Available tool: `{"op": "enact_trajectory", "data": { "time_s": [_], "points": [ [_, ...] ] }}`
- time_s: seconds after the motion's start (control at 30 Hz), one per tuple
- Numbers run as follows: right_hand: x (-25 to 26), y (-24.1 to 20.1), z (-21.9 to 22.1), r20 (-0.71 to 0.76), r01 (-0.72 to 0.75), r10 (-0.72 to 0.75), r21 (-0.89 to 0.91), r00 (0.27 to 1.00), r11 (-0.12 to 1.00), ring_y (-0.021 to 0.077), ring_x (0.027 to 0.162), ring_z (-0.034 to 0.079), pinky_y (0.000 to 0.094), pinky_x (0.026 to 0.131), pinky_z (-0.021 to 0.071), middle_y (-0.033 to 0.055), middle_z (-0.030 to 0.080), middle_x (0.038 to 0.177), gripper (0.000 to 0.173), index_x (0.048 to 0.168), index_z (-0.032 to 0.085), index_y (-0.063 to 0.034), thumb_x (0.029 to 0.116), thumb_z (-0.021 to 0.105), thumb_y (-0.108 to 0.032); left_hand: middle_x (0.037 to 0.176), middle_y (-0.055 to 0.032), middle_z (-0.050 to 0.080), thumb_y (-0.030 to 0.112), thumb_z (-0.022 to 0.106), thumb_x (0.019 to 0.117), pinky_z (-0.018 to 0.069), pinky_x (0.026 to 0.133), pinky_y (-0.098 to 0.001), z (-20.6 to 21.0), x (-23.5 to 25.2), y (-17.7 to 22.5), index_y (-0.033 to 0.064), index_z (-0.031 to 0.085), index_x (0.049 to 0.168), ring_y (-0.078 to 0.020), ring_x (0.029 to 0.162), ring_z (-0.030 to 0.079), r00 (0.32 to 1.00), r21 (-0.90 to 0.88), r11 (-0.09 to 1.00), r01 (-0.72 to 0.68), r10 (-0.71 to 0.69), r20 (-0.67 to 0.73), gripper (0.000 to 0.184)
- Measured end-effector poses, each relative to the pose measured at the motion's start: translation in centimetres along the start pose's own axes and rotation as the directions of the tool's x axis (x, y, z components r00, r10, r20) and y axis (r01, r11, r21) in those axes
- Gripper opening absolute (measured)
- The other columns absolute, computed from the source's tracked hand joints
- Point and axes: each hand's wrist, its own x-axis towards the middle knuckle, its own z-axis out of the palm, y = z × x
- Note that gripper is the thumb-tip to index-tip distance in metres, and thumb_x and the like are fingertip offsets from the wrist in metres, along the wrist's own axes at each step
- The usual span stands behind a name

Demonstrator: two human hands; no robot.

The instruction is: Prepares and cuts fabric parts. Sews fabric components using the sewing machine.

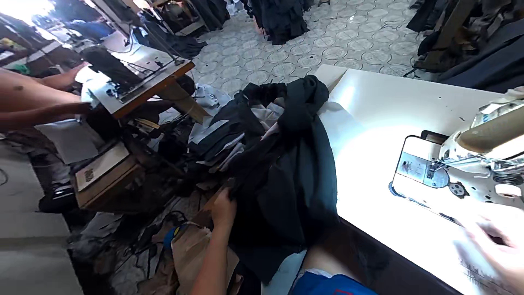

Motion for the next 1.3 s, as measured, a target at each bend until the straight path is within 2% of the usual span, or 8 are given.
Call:
{"op": "enact_trajectory", "data": {
  "time_s": [0.1, 0.23, 0.4, 0.53, 0.7, 0.87, 1.1, 1.3],
  "points": [
    [-0.1, -5.4, 4.1, 0.093, 0.126, -0.161, 0.303, 0.983, 0.945, 0.0180, 0.079, 0.073, 0.0313, 0.072, 0.0582, 0.0117, 0.076, 0.089, 0.032, 0.101, 0.077, -0.0011, 0.0942, 0.062, -0.028, 0.111, -0.0337, 0.067, 0.026, 0.068, 0.0986, 0.0467, 0.098, -0.0650, -6.8, -2.5, 2.9, -0.0120, 0.067, 0.116, -0.0471, 0.110, 0.065, 0.762, 0.034, 0.977, -0.209, 0.141, 0.633, 0.042],
    [-1.1, -13.6, 6.9, 0.572, -0.251, -0.487, 0.779, 0.660, 0.575, 0.0263, 0.110, 0.069, 0.0433, 0.098, 0.0544, 0.0203, 0.070, 0.120, 0.052, 0.132, 0.063, 0.0045, 0.0882, 0.078, -0.019, 0.111, 0.0229, 0.071, 0.035, 0.060, 0.1021, 0.0529, 0.094, -0.0125, -11.1, -9.1, 10.9, 0.0269, 0.070, 0.118, 0.0144, 0.105, 0.062, 0.266, -0.878, 0.367, -0.309, 0.919, 0.291, 0.021],
    [-2.8, -16.1, 6.6, 0.666, -0.625, -0.127, 0.738, 0.735, 0.255, 0.0021, 0.093, 0.071, 0.0251, 0.089, 0.0598, -0.0025, 0.076, 0.099, 0.030, 0.114, 0.066, -0.0009, 0.0861, 0.075, -0.007, 0.115, -0.0077, 0.070, 0.016, 0.047, 0.1082, 0.0514, 0.099, -0.0244, -6.2, -10.6, 24.5, -0.0071, 0.062, 0.123, -0.0035, 0.109, 0.064, 0.724, -0.898, 0.414, -0.147, 0.664, 0.187, 0.031],
    [-0.8, -4.1, 0.8, 0.238, -0.526, 0.500, 0.622, 0.833, 0.580, 0.0012, 0.082, 0.069, 0.0214, 0.075, 0.0582, -0.0049, 0.073, 0.092, 0.023, 0.114, 0.065, -0.0076, 0.0910, 0.064, -0.012, 0.157, -0.0247, 0.042, 0.028, 0.056, 0.1049, 0.0356, 0.118, -0.0520, 1.2, -5.4, 27.1, 0.0016, 0.044, 0.153, -0.0351, 0.145, 0.043, 0.428, -0.521, 0.485, -0.702, 0.872, 0.236, 0.057],
    [-5.4, -0.5, -4.3, -0.265, -0.297, 0.337, 0.178, 0.904, 0.938, 0.0202, 0.108, 0.066, 0.0329, 0.092, 0.0545, 0.0229, 0.068, 0.117, 0.038, 0.120, 0.062, 0.0101, 0.0992, 0.057, -0.022, 0.160, -0.0203, 0.041, 0.052, 0.060, 0.0962, 0.0207, 0.118, -0.0702, 2.8, -8.2, 26.6, 0.0141, 0.059, 0.145, -0.0428, 0.151, 0.032, 0.238, -0.323, 0.325, -0.889, 0.930, 0.281, 0.062],
    [-6.5, -5.6, 3.1, -0.078, 0.072, -0.076, -0.056, 0.994, 0.996, 0.0264, 0.126, 0.063, 0.0524, 0.106, 0.0471, 0.0083, 0.070, 0.131, 0.039, 0.124, 0.072, -0.0200, 0.0956, 0.060, -0.045, 0.095, -0.0119, 0.074, 0.021, 0.074, 0.0866, 0.0583, 0.063, -0.0496, 1.8, -12.7, 23.9, 0.0094, 0.078, 0.104, -0.0327, 0.083, 0.072, -0.090, -0.200, -0.061, -0.978, 0.986, 0.138, 0.021],
    [-6.9, -3.2, -4.8, 0.045, -0.119, 0.122, -0.058, 0.992, 0.991, 0.0251, 0.079, 0.075, 0.0457, 0.067, 0.0606, 0.0067, 0.077, 0.091, 0.031, 0.098, 0.077, -0.0109, 0.0760, 0.059, 0.002, 0.106, -0.0203, 0.071, 0.002, 0.051, 0.1021, 0.0543, 0.093, -0.0320, -10.7, -6.7, 18.6, -0.0064, 0.067, 0.114, -0.0199, 0.103, 0.068, 0.261, -0.202, 0.223, -0.954, 0.947, -0.187, 0.022],
    [-1.6, -1.8, -8.0, -0.433, -0.101, -0.024, -0.264, 0.901, 0.959, 0.0267, 0.096, 0.076, 0.0414, 0.085, 0.0595, 0.0119, 0.078, 0.106, 0.023, 0.105, 0.078, -0.0042, 0.0918, 0.059, -0.002, 0.124, 0.0034, 0.069, 0.006, 0.046, 0.1058, 0.0504, 0.106, -0.0312, -5.8, 5.4, 23.8, 0.0095, 0.066, 0.116, -0.0090, 0.123, 0.062, 0.167, -0.581, -0.059, -0.812, 0.930, -0.327, 0.023]
  ]
}}
